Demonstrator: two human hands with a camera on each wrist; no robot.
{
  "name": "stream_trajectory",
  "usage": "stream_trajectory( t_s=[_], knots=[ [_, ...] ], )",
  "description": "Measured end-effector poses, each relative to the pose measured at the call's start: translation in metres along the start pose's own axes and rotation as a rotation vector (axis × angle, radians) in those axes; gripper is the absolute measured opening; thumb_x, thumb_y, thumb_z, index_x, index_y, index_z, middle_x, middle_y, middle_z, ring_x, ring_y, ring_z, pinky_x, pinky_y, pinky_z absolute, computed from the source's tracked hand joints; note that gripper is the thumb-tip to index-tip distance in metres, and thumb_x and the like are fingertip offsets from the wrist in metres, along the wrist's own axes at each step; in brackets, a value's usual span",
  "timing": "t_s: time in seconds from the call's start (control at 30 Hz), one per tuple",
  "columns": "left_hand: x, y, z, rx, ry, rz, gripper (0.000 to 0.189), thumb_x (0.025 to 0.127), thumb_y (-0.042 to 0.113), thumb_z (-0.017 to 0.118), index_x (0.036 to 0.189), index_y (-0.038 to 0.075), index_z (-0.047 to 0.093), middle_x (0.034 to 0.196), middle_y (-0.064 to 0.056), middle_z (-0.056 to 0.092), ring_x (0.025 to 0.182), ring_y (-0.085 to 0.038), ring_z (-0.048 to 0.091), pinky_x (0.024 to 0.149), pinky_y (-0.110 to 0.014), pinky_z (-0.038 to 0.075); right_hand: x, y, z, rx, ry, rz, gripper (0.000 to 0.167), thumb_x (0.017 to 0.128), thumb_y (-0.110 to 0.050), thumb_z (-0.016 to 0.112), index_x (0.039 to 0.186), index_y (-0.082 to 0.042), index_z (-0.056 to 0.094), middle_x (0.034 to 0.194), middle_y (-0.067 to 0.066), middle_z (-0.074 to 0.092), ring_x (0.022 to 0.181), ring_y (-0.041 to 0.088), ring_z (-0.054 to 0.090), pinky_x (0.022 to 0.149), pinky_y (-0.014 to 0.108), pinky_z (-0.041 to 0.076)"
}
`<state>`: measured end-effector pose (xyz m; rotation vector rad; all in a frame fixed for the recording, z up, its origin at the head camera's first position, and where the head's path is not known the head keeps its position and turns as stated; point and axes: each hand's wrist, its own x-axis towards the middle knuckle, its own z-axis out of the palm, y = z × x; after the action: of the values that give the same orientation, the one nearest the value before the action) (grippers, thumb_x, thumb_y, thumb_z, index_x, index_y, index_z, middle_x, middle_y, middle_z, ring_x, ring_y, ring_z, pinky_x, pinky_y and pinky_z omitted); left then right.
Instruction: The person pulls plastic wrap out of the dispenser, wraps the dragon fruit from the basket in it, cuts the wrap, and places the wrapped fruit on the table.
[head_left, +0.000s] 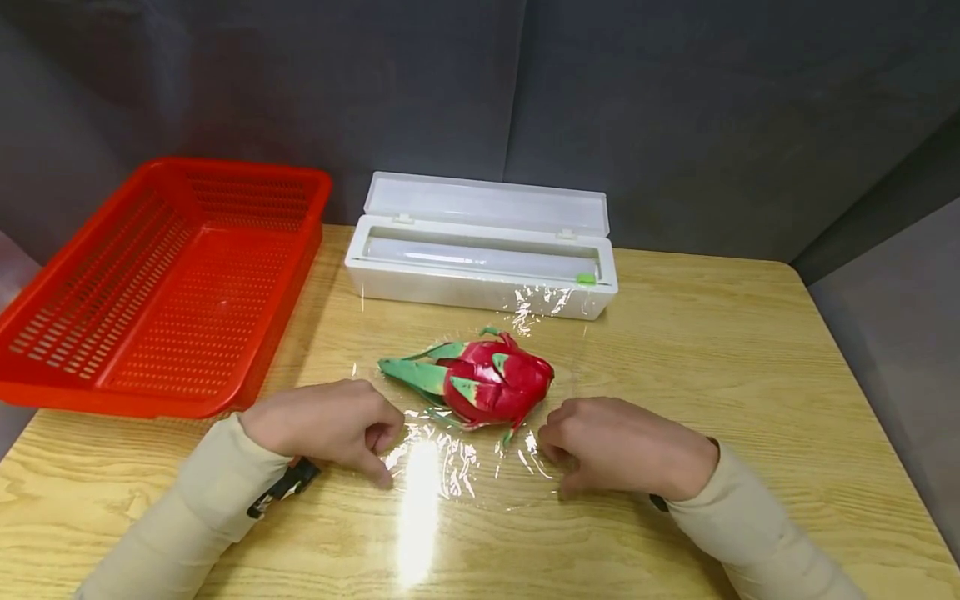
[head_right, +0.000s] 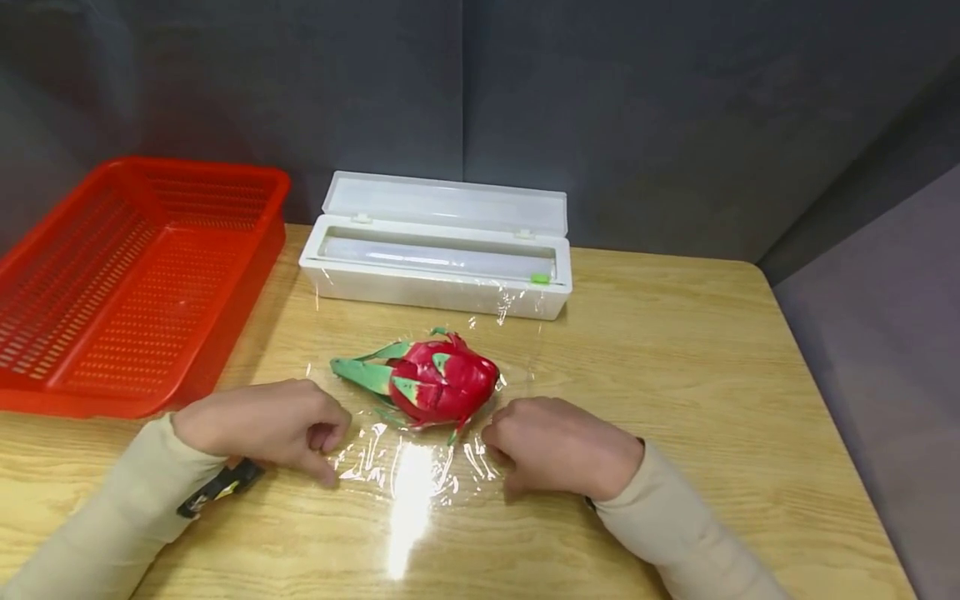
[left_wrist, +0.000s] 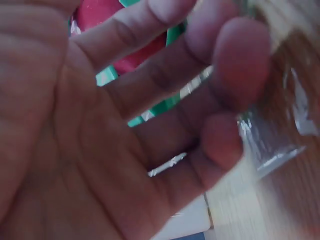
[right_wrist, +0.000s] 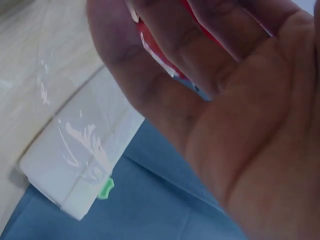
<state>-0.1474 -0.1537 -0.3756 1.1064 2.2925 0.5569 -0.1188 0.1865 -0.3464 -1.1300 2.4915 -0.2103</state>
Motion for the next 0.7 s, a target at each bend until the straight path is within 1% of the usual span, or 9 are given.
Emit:
stream_trajectory(
  t_s=[0.1,0.23,0.33,0.43,0.57,0.63,0.7],
  knots=[
    [-0.002,0.002,0.0,0.011,-0.02,-0.041,0.043,0.074,0.035,0.091,0.063,0.023,0.051,0.059,0.018,0.043,0.058,0.004,0.04,0.057,-0.015,0.035,0.003,-0.002,0.003,0.015,-0.014,0.001,0.039,0.068,-0.018,0.09,0.069,-0.021,0.051,0.069,-0.013,0.04,0.07,0.004,0.041,0.061,0.019,0.035],
    [-0.003,0.006,0.001,-0.005,-0.057,-0.126,0.042,0.071,0.031,0.092,0.061,0.024,0.052,0.058,0.017,0.045,0.057,0.001,0.041,0.055,-0.017,0.035,0.006,-0.004,0.007,0.036,-0.04,0.013,0.04,0.064,-0.017,0.09,0.07,-0.021,0.051,0.069,-0.013,0.041,0.069,0.004,0.041,0.06,0.02,0.035],
    [-0.003,0.009,0.002,-0.01,-0.078,-0.169,0.042,0.067,0.027,0.093,0.06,0.024,0.052,0.057,0.016,0.045,0.056,0.0,0.041,0.053,-0.018,0.034,0.008,-0.005,0.009,0.027,-0.059,0.022,0.041,0.063,-0.018,0.092,0.072,-0.021,0.052,0.07,-0.012,0.042,0.068,0.005,0.041,0.06,0.021,0.036],
    [-0.002,0.011,0.003,0.011,-0.084,-0.196,0.042,0.063,0.022,0.093,0.059,0.024,0.052,0.058,0.016,0.046,0.056,-0.001,0.042,0.052,-0.019,0.034,0.009,-0.005,0.012,0.009,-0.074,0.026,0.043,0.061,-0.019,0.094,0.073,-0.021,0.052,0.07,-0.012,0.043,0.068,0.006,0.042,0.061,0.022,0.036],
    [-0.002,0.014,0.005,0.062,-0.096,-0.238,0.043,0.059,0.021,0.095,0.061,0.025,0.052,0.059,0.014,0.048,0.057,-0.003,0.044,0.052,-0.021,0.035,0.01,-0.005,0.014,-0.004,-0.081,0.021,0.045,0.059,-0.018,0.095,0.073,-0.021,0.052,0.07,-0.012,0.044,0.068,0.006,0.042,0.06,0.022,0.037],
    [-0.002,0.016,0.005,0.084,-0.102,-0.248,0.043,0.059,0.021,0.095,0.062,0.024,0.052,0.059,0.014,0.048,0.058,-0.004,0.044,0.052,-0.022,0.035,0.01,-0.004,0.015,-0.008,-0.074,0.015,0.044,0.058,-0.015,0.093,0.071,-0.021,0.051,0.069,-0.013,0.045,0.068,0.005,0.043,0.06,0.021,0.037],
    [-0.002,0.017,0.005,0.1,-0.102,-0.239,0.043,0.059,0.02,0.094,0.062,0.025,0.052,0.06,0.014,0.049,0.058,-0.004,0.044,0.053,-0.023,0.036,0.011,-0.004,0.017,-0.014,-0.067,0.005,0.041,0.059,-0.009,0.089,0.068,-0.021,0.051,0.069,-0.013,0.045,0.068,0.005,0.043,0.06,0.021,0.037]
  ],
)
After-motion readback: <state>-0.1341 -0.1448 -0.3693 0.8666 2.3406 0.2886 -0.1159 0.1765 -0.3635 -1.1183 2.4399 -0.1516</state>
